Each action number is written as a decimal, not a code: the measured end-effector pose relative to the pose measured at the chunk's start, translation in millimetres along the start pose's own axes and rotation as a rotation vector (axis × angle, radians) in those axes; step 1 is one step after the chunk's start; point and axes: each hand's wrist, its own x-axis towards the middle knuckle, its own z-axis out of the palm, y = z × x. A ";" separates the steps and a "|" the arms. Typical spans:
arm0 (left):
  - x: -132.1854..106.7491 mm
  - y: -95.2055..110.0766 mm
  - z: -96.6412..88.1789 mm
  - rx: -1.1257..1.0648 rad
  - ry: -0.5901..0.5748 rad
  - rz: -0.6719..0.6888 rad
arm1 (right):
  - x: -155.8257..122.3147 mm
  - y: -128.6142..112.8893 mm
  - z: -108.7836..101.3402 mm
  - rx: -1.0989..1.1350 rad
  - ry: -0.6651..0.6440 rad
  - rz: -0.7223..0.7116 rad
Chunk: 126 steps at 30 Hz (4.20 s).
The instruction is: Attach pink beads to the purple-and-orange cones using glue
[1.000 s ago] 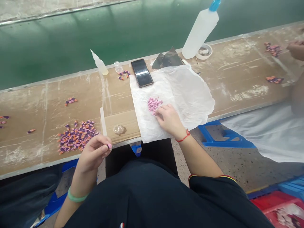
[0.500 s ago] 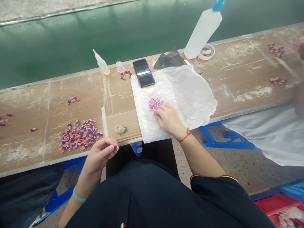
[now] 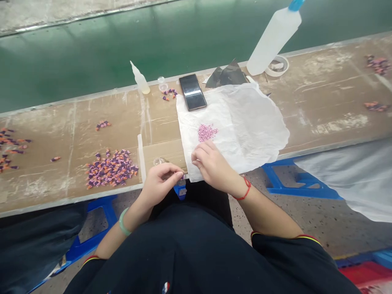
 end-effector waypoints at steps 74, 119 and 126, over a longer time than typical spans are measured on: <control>-47.0 -18.6 -40.3 -0.604 0.326 -0.050 | 69.5 -60.5 15.9 0.848 -0.473 0.351; -48.9 3.1 -28.1 -0.665 0.354 0.007 | 50.8 -86.3 6.1 0.423 -0.144 -0.052; -49.5 4.7 -27.2 -0.664 0.355 -0.066 | 46.8 -75.9 -2.2 0.440 -0.028 0.108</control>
